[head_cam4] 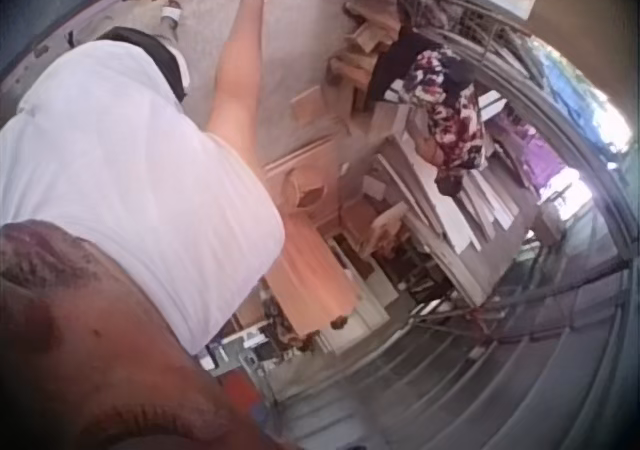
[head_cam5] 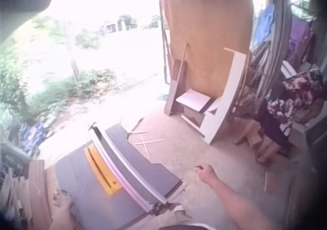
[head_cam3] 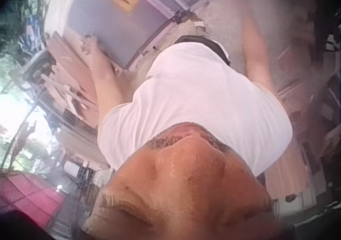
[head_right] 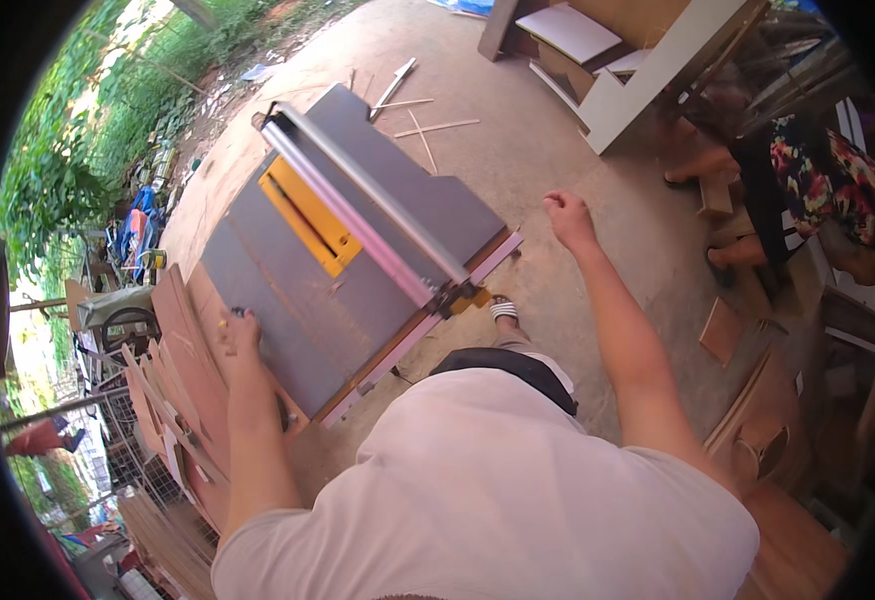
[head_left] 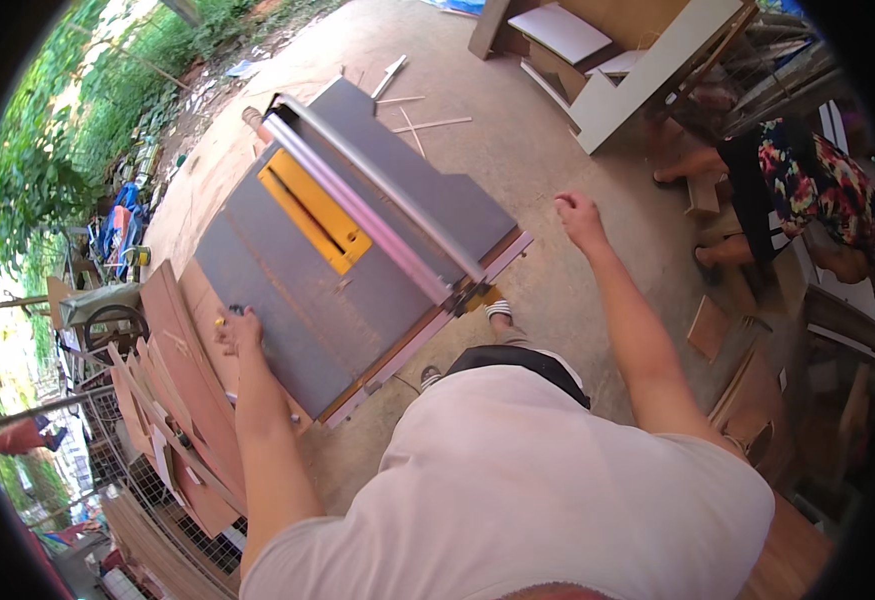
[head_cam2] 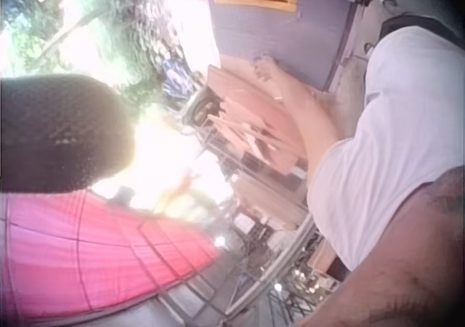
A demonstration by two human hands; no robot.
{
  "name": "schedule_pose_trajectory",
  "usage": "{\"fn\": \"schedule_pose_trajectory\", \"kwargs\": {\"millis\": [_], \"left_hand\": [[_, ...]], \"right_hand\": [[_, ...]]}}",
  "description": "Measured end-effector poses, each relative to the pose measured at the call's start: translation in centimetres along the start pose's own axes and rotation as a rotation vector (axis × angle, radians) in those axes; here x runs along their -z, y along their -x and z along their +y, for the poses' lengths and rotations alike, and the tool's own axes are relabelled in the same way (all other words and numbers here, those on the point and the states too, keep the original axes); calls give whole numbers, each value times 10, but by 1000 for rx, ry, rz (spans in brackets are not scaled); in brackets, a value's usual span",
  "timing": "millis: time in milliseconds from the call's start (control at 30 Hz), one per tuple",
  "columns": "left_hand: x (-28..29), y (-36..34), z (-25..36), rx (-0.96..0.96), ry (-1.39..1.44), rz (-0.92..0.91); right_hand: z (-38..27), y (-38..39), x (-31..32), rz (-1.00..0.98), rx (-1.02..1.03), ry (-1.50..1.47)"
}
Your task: The person uses a table saw to cut long wooden planks into narrower strips. They position each plank against the fence, push it through the blade, and then set the cut pieces aside. The process is repeated for several planks.
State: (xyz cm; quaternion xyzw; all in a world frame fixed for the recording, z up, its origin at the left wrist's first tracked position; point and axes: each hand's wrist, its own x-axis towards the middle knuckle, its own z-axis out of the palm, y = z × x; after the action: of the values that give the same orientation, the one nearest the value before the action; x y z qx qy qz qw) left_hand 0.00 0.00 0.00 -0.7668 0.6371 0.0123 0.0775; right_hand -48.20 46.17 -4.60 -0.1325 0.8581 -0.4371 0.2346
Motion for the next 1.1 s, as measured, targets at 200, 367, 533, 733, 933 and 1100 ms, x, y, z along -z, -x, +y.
{"fn": "schedule_pose_trajectory", "kwargs": {"millis": [200, 367, 533, 733, 933, 1100], "left_hand": [[35, 128, 45, -481, 99, 402], [12, 240, -33, -497, 11, 334], [-24, 355, -124, 164, -128, -191], [-7, 426, -133, 640, -89, -559], [-8, 429, -120, 487, -16, -513], [-30, 381, -134, 340, 195, -388]], "right_hand": [[73, -123, -57, -486, 146, 215], [56, -162, -88, -937, -18, -63], [67, -162, -89, -882, 194, 115], [53, -175, -122, -612, 455, 404], [42, -202, -150, -664, 618, 616], [117, -247, -146, -667, 439, 354]]}}
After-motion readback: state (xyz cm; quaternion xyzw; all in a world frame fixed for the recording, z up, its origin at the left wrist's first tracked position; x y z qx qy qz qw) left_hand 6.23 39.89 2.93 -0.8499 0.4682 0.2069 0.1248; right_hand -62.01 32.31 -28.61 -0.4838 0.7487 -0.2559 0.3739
